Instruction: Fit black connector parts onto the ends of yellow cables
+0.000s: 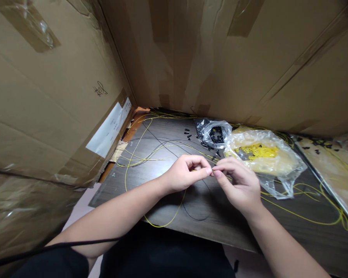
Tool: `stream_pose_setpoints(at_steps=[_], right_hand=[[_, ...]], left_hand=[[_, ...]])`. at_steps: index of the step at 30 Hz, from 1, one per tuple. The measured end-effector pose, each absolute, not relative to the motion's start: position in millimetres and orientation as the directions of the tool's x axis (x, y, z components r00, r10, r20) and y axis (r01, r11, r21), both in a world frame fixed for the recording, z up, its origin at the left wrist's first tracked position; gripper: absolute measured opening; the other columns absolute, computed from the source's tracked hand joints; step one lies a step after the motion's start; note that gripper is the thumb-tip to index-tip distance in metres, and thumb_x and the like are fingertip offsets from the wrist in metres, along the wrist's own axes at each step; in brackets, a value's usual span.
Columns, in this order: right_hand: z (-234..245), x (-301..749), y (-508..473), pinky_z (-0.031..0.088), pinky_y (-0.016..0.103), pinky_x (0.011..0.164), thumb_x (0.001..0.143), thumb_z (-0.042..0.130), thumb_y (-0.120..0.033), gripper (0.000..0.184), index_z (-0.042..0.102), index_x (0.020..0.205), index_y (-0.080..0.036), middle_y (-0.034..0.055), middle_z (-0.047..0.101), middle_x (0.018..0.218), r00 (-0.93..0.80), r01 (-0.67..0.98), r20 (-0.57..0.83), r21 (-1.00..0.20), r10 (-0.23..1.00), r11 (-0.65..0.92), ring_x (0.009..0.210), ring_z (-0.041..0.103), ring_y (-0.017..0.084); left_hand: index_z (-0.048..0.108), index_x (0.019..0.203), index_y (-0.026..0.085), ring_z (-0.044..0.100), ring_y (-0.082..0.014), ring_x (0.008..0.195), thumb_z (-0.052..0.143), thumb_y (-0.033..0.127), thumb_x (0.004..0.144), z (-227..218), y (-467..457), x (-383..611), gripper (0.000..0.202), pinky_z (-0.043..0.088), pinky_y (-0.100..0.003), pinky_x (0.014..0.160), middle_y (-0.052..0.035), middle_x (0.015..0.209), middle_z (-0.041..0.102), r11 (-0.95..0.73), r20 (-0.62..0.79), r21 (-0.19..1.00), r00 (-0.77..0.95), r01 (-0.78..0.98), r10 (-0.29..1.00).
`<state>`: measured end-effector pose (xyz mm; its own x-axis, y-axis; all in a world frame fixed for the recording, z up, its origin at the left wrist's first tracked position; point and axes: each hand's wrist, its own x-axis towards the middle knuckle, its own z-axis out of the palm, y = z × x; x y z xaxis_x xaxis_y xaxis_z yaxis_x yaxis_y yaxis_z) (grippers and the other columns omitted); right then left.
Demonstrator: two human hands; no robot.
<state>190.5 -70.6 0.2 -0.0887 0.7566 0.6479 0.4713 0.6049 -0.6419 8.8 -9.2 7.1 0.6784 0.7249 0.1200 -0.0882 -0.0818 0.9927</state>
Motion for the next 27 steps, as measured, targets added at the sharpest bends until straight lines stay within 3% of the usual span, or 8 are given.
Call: stream_pose_setpoints(at_steps=[9,14,19,27], right_hand=[[1,191,-72,0.05,0.029,0.061,0.09,0.063,-0.011,0.012,0.066,0.098,-0.02,0.0057,0.064,0.088,-0.13,0.539,0.681,-0.561,0.72,0.628,0.073,0.061,0.015],[-4,192,-71,0.05,0.027,0.06,0.088,0.064,-0.008,0.018,0.066,0.103,-0.018,0.0062,0.065,0.093,-0.198,0.634,0.705,-0.438,0.681,0.638,0.069,0.059,0.013],[-8,192,-70,0.047,0.025,0.058,0.087,0.065,-0.009,0.013,0.064,0.097,-0.017,0.0045,0.065,0.09,-0.21,0.721,0.708,-0.353,0.674,0.596,0.062,0.055,0.01],[-10,193,-69,0.045,0.024,0.058,0.09,0.062,-0.013,0.007,0.064,0.096,-0.016,0.0041,0.065,0.089,-0.22,0.749,0.678,-0.342,0.701,0.567,0.063,0.056,0.01]], left_hand=[[0.064,0.076,0.011,0.038,-0.0068,0.056,0.065,0.031,0.085,6,-10,10,0.022,0.031,-0.02,0.053,0.0038,0.06,0.046,-0.13,0.141,0.989,0.673,-0.068,0.726],[0.066,0.078,0.011,0.036,-0.0067,0.052,0.062,0.03,0.086,2,-9,10,0.021,0.029,-0.02,0.05,0.005,0.056,0.043,-0.24,0.177,0.971,0.638,0.013,0.749],[0.068,0.076,0.014,0.037,-0.0062,0.051,0.06,0.022,0.085,-2,-10,10,0.014,0.031,-0.02,0.052,0.0061,0.054,0.043,-0.502,0.342,0.856,0.593,0.123,0.729],[0.07,0.084,0.015,0.042,-0.0081,0.05,0.058,0.023,0.087,-10,-8,9,0.014,0.033,-0.021,0.052,0.0057,0.053,0.044,-0.719,0.508,0.661,0.578,0.215,0.639]])
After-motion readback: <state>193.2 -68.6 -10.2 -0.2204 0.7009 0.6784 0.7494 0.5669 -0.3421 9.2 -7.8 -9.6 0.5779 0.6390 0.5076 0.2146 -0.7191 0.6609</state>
